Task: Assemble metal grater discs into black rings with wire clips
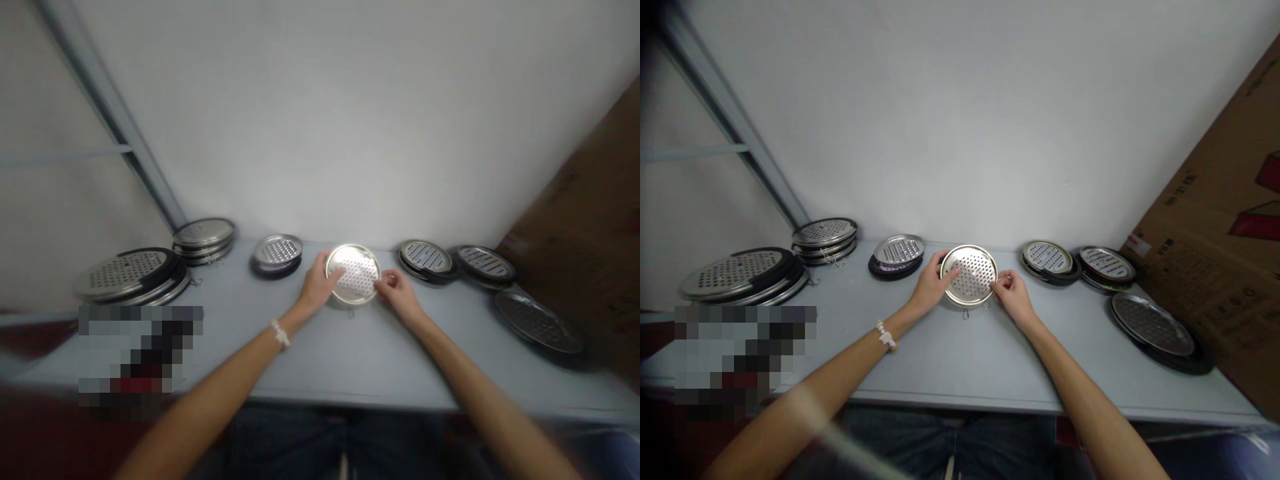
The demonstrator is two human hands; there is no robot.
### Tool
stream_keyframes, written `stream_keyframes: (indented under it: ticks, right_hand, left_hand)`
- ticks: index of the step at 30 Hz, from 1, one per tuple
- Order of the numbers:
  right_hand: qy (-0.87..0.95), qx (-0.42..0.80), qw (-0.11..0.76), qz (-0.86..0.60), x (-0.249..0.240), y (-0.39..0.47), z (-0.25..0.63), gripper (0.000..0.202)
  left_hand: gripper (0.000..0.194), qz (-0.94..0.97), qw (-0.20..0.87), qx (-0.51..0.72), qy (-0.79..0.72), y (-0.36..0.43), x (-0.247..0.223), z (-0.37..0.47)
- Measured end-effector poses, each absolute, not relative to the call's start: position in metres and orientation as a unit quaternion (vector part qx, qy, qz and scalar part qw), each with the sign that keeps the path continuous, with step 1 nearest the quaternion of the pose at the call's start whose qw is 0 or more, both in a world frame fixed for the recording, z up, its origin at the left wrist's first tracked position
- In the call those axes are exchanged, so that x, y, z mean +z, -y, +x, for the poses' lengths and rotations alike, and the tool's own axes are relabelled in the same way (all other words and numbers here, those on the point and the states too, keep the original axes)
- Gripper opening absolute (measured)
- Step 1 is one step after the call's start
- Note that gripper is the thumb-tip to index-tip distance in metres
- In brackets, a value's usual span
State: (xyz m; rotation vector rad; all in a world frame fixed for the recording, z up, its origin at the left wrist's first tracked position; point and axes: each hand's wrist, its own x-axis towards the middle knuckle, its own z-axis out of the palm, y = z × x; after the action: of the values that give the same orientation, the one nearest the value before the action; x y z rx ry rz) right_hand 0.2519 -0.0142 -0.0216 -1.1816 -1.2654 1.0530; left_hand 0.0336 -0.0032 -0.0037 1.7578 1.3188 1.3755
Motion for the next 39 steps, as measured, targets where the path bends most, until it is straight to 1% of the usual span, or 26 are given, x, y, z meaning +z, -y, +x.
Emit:
stream_keyframes:
  ticks: [4, 7, 12, 16, 23, 26, 31, 33, 36, 39]
  right_hand:
    - [0.531, 0.451, 0.522, -0.492, -0.021, 0.016, 0.252, 0.040]
    - [0.536, 0.449, 0.515, -0.496, -0.021, 0.017, 0.252, 0.041]
    - [0.541, 0.462, 0.516, -0.476, -0.019, 0.018, 0.251, 0.042]
    - [0.541, 0.465, 0.531, -0.456, -0.015, 0.020, 0.251, 0.045]
    - [0.544, 0.472, 0.534, -0.443, -0.012, 0.019, 0.253, 0.046]
    - [0.539, 0.472, 0.546, -0.434, -0.014, 0.018, 0.253, 0.047]
    - [0.523, 0.447, 0.580, -0.437, -0.013, 0.015, 0.257, 0.045]
    - [0.503, 0.448, 0.591, -0.444, -0.013, 0.013, 0.262, 0.044]
    - [0.445, 0.449, 0.620, -0.465, -0.014, 0.008, 0.272, 0.042]
    - [0.395, 0.427, 0.652, -0.486, -0.019, 0.000, 0.282, 0.041]
  left_hand:
    - [0.046, 0.642, 0.287, 0.516, -0.490, 0.001, -0.007, 0.034]
    - [0.040, 0.638, 0.301, 0.521, -0.480, 0.001, -0.008, 0.035]
    - [0.032, 0.643, 0.273, 0.518, -0.494, 0.003, -0.003, 0.036]
    - [0.032, 0.649, 0.267, 0.510, -0.498, 0.004, 0.000, 0.037]
    - [0.043, 0.632, 0.318, 0.505, -0.494, -0.001, -0.007, 0.035]
    - [0.040, 0.628, 0.311, 0.508, -0.501, -0.003, -0.009, 0.034]
    - [0.029, 0.607, 0.317, 0.500, -0.530, -0.008, -0.015, 0.031]
    - [0.032, 0.608, 0.321, 0.488, -0.538, -0.010, -0.017, 0.029]
    - [0.037, 0.615, 0.289, 0.470, -0.564, -0.014, -0.012, 0.023]
    - [0.037, 0.616, 0.220, 0.475, -0.588, -0.021, -0.002, 0.010]
